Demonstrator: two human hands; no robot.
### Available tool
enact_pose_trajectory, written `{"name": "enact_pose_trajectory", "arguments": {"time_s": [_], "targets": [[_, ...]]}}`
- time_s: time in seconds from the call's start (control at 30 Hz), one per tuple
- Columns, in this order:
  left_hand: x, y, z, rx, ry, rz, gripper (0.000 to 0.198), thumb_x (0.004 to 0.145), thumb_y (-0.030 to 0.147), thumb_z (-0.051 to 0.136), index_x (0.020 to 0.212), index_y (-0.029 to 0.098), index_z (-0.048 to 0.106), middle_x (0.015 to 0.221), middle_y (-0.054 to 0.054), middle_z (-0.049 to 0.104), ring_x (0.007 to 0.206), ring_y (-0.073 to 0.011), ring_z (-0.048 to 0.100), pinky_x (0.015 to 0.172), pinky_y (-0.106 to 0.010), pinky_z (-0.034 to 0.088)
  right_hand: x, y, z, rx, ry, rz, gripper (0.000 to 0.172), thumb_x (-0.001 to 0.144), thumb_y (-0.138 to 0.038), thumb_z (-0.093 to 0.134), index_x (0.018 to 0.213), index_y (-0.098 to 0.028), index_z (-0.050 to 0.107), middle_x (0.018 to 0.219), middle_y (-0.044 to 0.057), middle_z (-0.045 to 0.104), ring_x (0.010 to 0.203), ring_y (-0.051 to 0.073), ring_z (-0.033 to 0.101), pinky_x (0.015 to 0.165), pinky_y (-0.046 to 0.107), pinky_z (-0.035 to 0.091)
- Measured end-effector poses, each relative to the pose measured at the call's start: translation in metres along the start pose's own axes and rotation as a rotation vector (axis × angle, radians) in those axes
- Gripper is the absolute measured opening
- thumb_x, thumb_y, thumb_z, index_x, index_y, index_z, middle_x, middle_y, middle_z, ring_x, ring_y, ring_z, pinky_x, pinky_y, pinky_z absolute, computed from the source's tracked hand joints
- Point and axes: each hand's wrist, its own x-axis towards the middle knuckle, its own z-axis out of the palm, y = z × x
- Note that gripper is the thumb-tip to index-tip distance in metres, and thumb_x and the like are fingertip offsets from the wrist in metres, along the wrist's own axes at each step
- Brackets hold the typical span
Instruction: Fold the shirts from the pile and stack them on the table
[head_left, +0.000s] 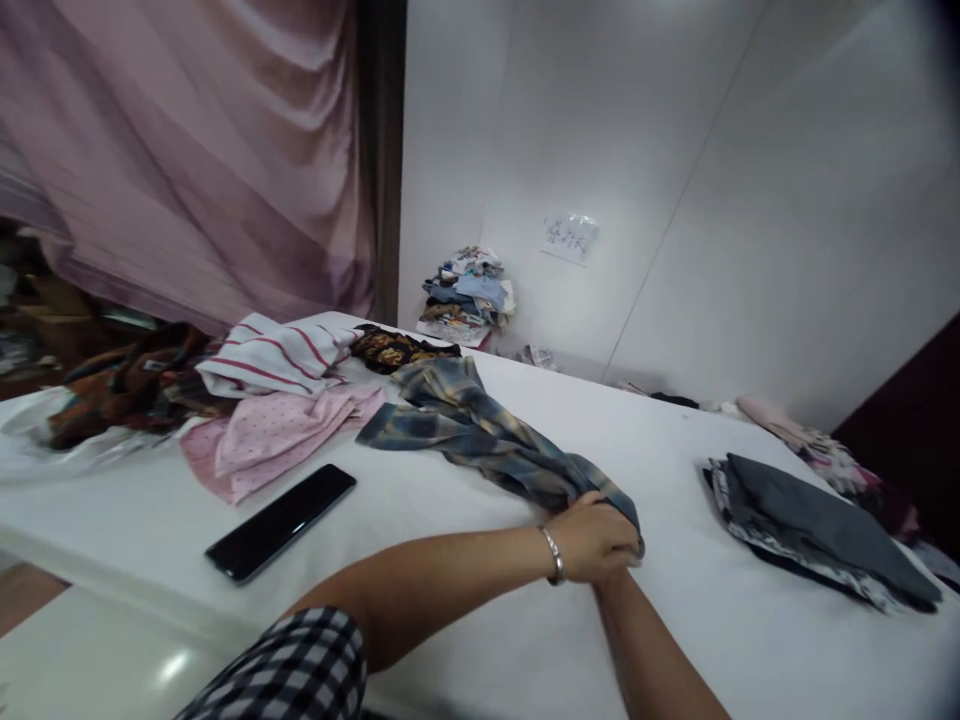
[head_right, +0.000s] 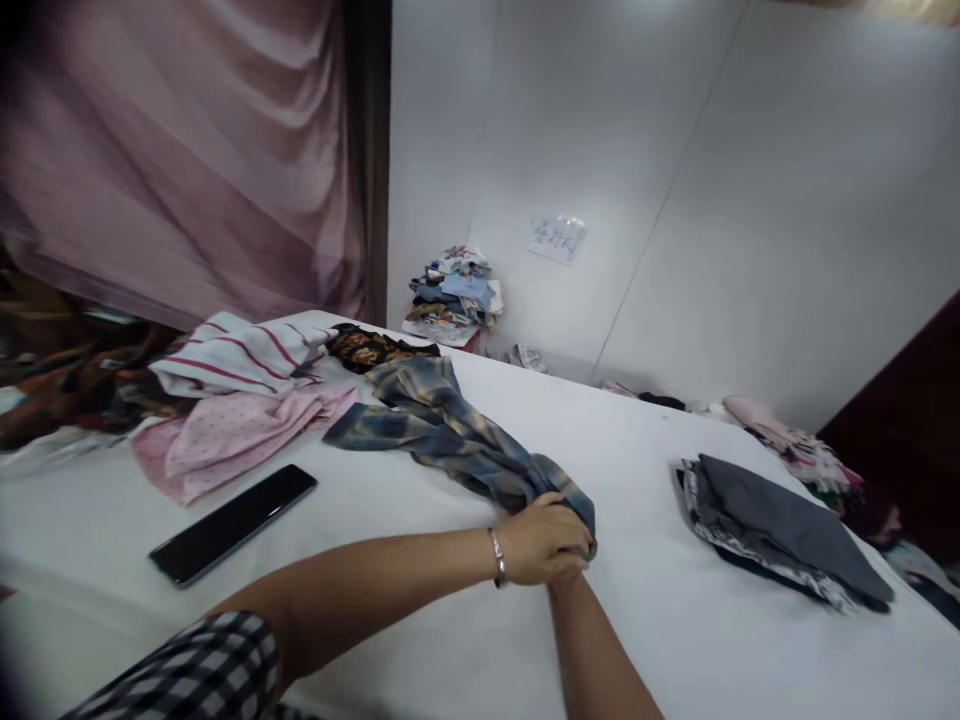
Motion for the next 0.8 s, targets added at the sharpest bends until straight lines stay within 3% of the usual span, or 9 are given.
{"name": "enact_pose_trajectory", "arguments": {"time_s": [0.07, 0.13, 0.2, 0.3, 0.4, 0.5, 0.57, 0.63, 0.8], "targets": [[-0.008, 0.005, 0.004, 0.025, -0.01, 0.039, 0.031, 0.083, 0.044, 0.051, 0.11, 0.039, 0.065, 0.121, 0.001, 0.066, 0.118, -0.0178, 0.056, 0.113, -0.034, 0.03, 0.007, 0.005, -0.011, 0.2, 0.084, -0.025, 0.03, 0.09, -0.031, 0.048, 0.066, -0.029, 0.064, 0.068, -0.003, 0.065, 0.084, 0.013, 0.068, 0.071, 0.033, 0.053], [-0.015, -0.004, -0.011, 0.125, 0.013, -0.015, 0.039, 0.085, 0.048, 0.049, 0.122, 0.039, 0.058, 0.136, 0.003, 0.056, 0.128, -0.0171, 0.048, 0.115, -0.033, 0.028, 0.016, 0.005, -0.036, 0.433, 0.07, -0.013, 0.018, 0.084, -0.036, 0.056, 0.07, -0.028, 0.065, 0.071, -0.004, 0.066, 0.081, 0.015, 0.068, 0.069, 0.034, 0.054], [-0.024, -0.026, -0.034, 0.256, 0.034, -0.151, 0.043, 0.086, 0.044, 0.05, 0.128, 0.034, 0.053, 0.142, 0.001, 0.05, 0.133, -0.0167, 0.041, 0.115, -0.032, 0.029, 0.024, -0.001, -0.065, 0.594, 0.006, 0.04, 0.013, 0.077, -0.039, 0.064, 0.076, -0.026, 0.065, 0.073, -0.002, 0.069, 0.071, 0.017, 0.066, 0.059, 0.031, 0.054], [-0.043, -0.066, -0.062, 0.386, 0.051, -0.375, 0.06, 0.079, 0.038, 0.062, 0.135, 0.022, 0.046, 0.148, -0.01, 0.041, 0.138, -0.0268, 0.033, 0.116, -0.048, 0.022, 0.032, -0.016, -0.096, 0.796, 0.048, 0.081, 0.02, 0.076, -0.042, 0.063, 0.083, -0.024, 0.065, 0.077, -0.002, 0.071, 0.07, 0.017, 0.066, 0.058, 0.029, 0.054], [-0.061, -0.092, -0.068, 0.432, 0.015, -0.537, 0.051, 0.075, 0.039, 0.066, 0.121, 0.017, 0.059, 0.13, -0.016, 0.057, 0.125, -0.0334, 0.048, 0.106, -0.055, 0.033, 0.035, -0.03, -0.105, 0.915, 0.101, 0.146, 0.017, 0.08, -0.039, 0.061, 0.086, -0.024, 0.066, 0.075, -0.003, 0.072, 0.066, 0.015, 0.067, 0.055, 0.025, 0.054], [-0.066, -0.095, -0.068, 0.346, 0.023, -0.663, 0.022, 0.08, 0.036, 0.057, 0.087, 0.019, 0.07, 0.093, -0.011, 0.07, 0.1, -0.0297, 0.063, 0.091, -0.045, 0.046, 0.037, -0.036, -0.106, 0.915, 0.173, 0.205, 0.019, 0.08, -0.038, 0.062, 0.089, -0.022, 0.067, 0.074, -0.004, 0.073, 0.058, 0.014, 0.066, 0.049, 0.024, 0.053], [-0.061, -0.087, -0.077, 0.201, 0.119, -0.754, 0.019, 0.079, 0.035, 0.057, 0.073, 0.02, 0.069, 0.081, -0.006, 0.07, 0.089, -0.0271, 0.065, 0.085, -0.039, 0.049, 0.038, -0.038, -0.109, 0.903, 0.242, 0.176, 0.024, 0.08, -0.041, 0.064, 0.094, -0.022, 0.067, 0.08, -0.003, 0.074, 0.066, 0.015, 0.069, 0.057, 0.027, 0.057], [-0.054, -0.078, -0.098, 0.072, 0.237, -0.804, 0.018, 0.076, 0.035, 0.06, 0.066, 0.022, 0.068, 0.075, -0.004, 0.07, 0.085, -0.0254, 0.065, 0.084, -0.036, 0.049, 0.039, -0.04, -0.114, 0.877, 0.283, 0.134, 0.029, 0.078, -0.044, 0.067, 0.097, -0.022, 0.067, 0.086, -0.002, 0.075, 0.076, 0.016, 0.07, 0.067, 0.028, 0.059], [-0.047, -0.061, -0.18, -0.123, 0.611, -0.828, 0.016, 0.074, 0.035, 0.062, 0.066, 0.022, 0.064, 0.069, -0.004, 0.067, 0.083, -0.0253, 0.065, 0.082, -0.036, 0.051, 0.031, -0.053, -0.122, 0.811, 0.177, 0.135, 0.036, 0.071, -0.047, 0.072, 0.096, -0.021, 0.069, 0.092, 0.001, 0.075, 0.085, 0.02, 0.07, 0.077, 0.034, 0.058]]}}
